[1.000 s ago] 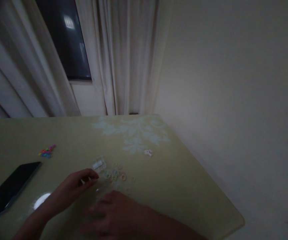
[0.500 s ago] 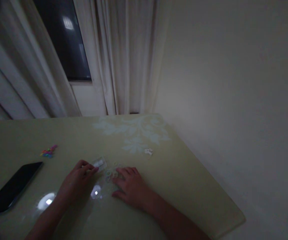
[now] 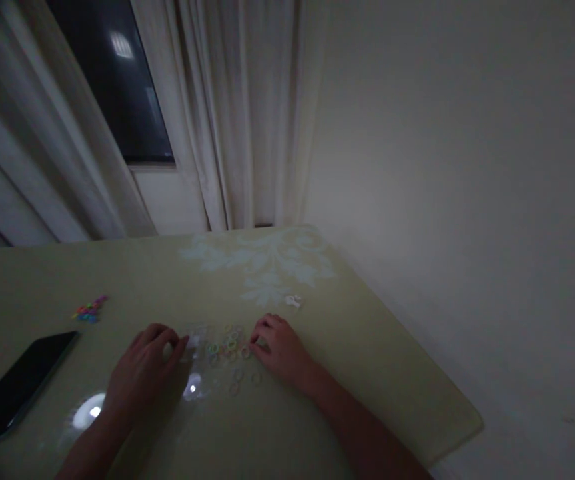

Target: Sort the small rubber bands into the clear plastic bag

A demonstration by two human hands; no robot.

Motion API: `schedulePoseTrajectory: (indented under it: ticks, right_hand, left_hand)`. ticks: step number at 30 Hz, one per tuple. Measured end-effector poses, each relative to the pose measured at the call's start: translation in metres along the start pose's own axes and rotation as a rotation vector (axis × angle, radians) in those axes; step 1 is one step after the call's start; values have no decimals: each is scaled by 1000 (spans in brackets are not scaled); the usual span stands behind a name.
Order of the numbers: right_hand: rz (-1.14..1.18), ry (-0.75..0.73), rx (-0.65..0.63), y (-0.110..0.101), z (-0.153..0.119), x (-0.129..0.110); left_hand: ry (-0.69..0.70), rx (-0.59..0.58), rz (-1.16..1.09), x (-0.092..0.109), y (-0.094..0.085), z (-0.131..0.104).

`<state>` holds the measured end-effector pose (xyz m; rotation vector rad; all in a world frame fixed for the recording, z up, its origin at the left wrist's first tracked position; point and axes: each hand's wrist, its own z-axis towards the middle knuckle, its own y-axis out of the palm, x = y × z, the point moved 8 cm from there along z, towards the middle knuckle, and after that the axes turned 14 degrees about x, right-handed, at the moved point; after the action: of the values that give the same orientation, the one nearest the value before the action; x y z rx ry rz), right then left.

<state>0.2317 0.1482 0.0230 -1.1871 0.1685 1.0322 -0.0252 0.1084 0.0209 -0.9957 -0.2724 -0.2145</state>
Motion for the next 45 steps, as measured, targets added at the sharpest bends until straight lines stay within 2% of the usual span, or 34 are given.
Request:
schedulePoseTrajectory:
  ticks: [6, 11, 13, 16, 18, 22, 26, 31, 34, 39, 45]
  right_hand:
    - [91, 34, -167, 0, -4, -4]
    - [20, 23, -139, 4, -5, -4]
    - [9, 31, -122, 6, -5, -2]
    - [21, 11, -143, 13, -7, -2]
    - [11, -22, -165, 19, -10, -4]
    - [-104, -88, -178, 25, -13, -9]
    - [-224, -150, -178, 29, -13, -14]
    - [-342, -175, -163, 35, -14, -14]
    - [-322, -146, -158, 34, -13, -11]
    - [12, -17, -136, 21, -10, -10]
    - [382, 39, -103, 18, -12, -20]
  left_hand:
    - [59, 22, -36, 12, 3, -4]
    - [81, 70, -70, 23, 6, -8]
    - [133, -5, -182, 39, 15, -14]
    - [239, -253, -381, 71, 34, -30]
    - [249, -368, -436, 84, 40, -39]
    - [189, -434, -451, 91, 40, -44]
    - [212, -477, -382, 93, 42, -49]
    - [271, -446, -285, 92, 51, -53]
    - [170, -437, -376, 83, 55, -49]
    - [1, -345, -577, 71, 49, -38]
    - [95, -166, -710, 78, 27, -31]
